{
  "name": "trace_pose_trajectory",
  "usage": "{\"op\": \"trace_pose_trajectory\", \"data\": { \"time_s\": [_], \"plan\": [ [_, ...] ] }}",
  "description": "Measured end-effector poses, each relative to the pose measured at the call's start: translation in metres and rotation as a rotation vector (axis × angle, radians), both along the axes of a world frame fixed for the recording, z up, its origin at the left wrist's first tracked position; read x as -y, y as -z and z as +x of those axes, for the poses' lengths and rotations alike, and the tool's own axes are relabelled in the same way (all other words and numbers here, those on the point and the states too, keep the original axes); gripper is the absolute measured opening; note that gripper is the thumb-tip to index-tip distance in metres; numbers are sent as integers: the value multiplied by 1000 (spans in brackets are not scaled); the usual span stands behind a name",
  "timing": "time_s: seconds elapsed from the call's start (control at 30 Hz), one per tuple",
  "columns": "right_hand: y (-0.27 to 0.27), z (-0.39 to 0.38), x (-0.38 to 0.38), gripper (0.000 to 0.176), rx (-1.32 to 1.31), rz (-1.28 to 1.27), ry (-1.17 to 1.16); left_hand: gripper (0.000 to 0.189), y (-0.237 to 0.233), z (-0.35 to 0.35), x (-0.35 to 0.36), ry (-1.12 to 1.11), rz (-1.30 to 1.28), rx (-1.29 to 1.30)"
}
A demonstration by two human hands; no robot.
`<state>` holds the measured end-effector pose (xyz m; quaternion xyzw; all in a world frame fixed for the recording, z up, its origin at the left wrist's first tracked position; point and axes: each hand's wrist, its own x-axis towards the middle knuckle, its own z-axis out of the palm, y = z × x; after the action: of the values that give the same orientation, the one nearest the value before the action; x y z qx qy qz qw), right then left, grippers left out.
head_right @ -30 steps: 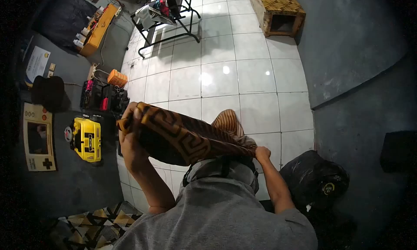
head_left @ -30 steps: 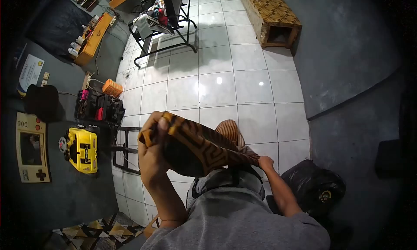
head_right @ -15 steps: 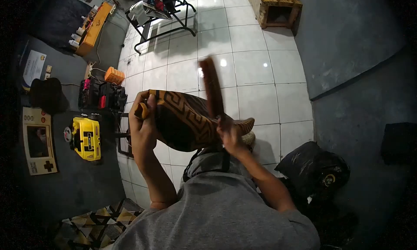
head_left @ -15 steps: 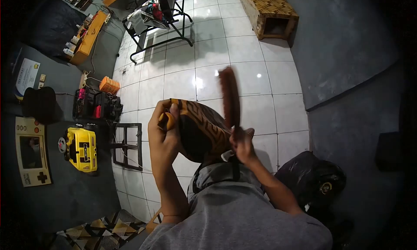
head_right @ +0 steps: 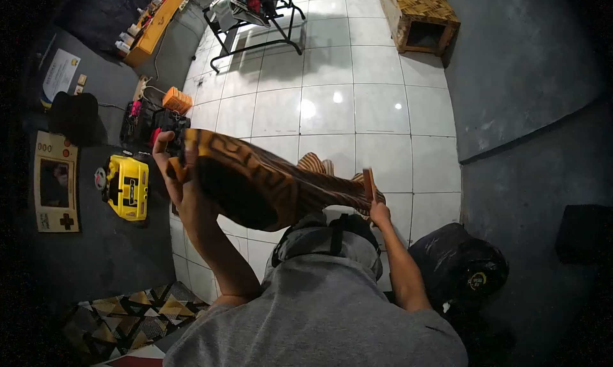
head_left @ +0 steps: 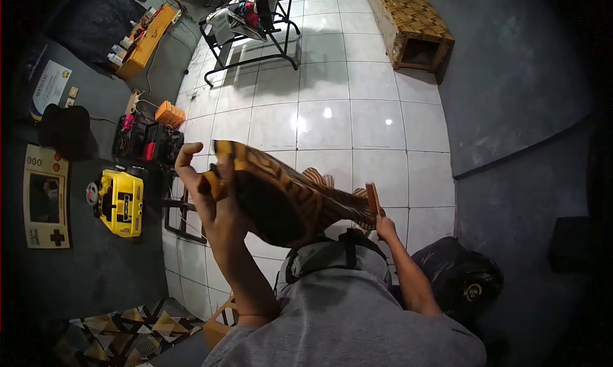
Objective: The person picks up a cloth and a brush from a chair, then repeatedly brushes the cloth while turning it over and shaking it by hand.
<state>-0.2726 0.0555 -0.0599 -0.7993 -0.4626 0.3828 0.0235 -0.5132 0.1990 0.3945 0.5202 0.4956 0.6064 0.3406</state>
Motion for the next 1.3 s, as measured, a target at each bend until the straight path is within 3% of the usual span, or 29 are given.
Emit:
{"op": "trace_pose_trajectory", "data": {
  "time_s": [0.03, 0.1, 0.13, 0.17, 0.23, 0.27, 0.33, 0.37, 0.43, 0.47, 0.53, 0.57, 0.6, 0.63, 0.67, 0.73, 0.77, 0.83, 0.93, 0.97, 1.03, 1.1, 1.17, 1.2, 1.27, 1.3],
  "plan": [
    [-1, -1, -11, 44, -37, 160, 118, 17, 2, 5, 1, -23, -25, -59],
    [-19, -16, -41, 40, -378, 473, 319, 13, -3, 12, 2, 86, -31, -141],
    [-77, -31, -57, 37, -610, 494, 452, 12, 14, 0, -5, 294, 28, -86],
    [-156, -48, -66, 35, -842, 513, 588, 12, 11, 2, -4, 299, 24, -89],
    [-235, -73, -68, 31, -907, 764, 496, 13, 4, 11, -2, 366, -79, 12],
    [-260, -82, -67, 31, -910, 764, 498, 16, 10, 10, -5, 430, -18, 28],
    [-289, -93, -65, 17, -801, 1124, 141, 17, 3, 15, -4, 469, 39, -56],
    [-285, -93, -66, 17, -797, 1127, 140, 18, 1, 18, -3, 507, 98, -134],
    [-262, -96, -71, 16, -708, 1106, -261, 20, 2, 18, -4, 474, 175, -200],
    [-234, -94, -67, 19, -611, 876, -210, 21, 0, 16, -3, 445, 229, -219],
    [-180, -73, -63, 24, -326, 417, -327, 25, -4, 9, 0, 367, 276, -222],
    [-79, -58, -44, 29, -226, 464, -435, 25, -6, 5, 2, 362, 276, -223],
    [-38, -38, -29, 29, -76, 286, -593, 24, -9, 1, 4, 363, 256, -221],
    [-18, -22, -13, 27, -109, 112, -463, 23, -11, -2, 7, 363, 233, -222],
    [-37, -9, 3, 31, -113, 19, -441, 21, -12, -3, 7, 385, 224, -269],
    [14, 11, 36, 39, -20, -221, -152, 20, -8, -3, 8, 359, 226, -222],
    [14, 14, 38, 39, -24, -222, -156, 19, -6, -3, 9, 339, 225, -168],
    [9, 22, 41, 45, -17, -178, 66, 19, -5, 1, 9, 300, 171, -148],
    [-46, 8, 6, 46, -144, 75, 372, 30, -3, 9, 8, 364, 170, -74],
    [-76, 0, -6, 44, -212, 212, 446, 30, 0, 12, 7, 375, 165, -71],
    [-187, -30, -32, 37, -698, 416, 725, 36, 7, 20, 3, 300, 198, -122],
    [-237, -52, -42, 23, -903, 634, 688, 39, 10, 25, 1, 322, 187, -95],
    [-279, -74, -40, 13, -453, 969, 232, 37, 14, 32, 0, 315, 134, -10],
    [-282, -80, -40, 13, -450, 967, 232, 37, 15, 38, 0, 330, 145, 43],
    [-285, -86, -37, 8, -799, 946, 19, 37, 18, 43, 0, 327, 156, -24],
    [-277, -86, -36, 8, -799, 944, 15, 38, 19, 45, 0, 323, 174, -93]
  ]
}}
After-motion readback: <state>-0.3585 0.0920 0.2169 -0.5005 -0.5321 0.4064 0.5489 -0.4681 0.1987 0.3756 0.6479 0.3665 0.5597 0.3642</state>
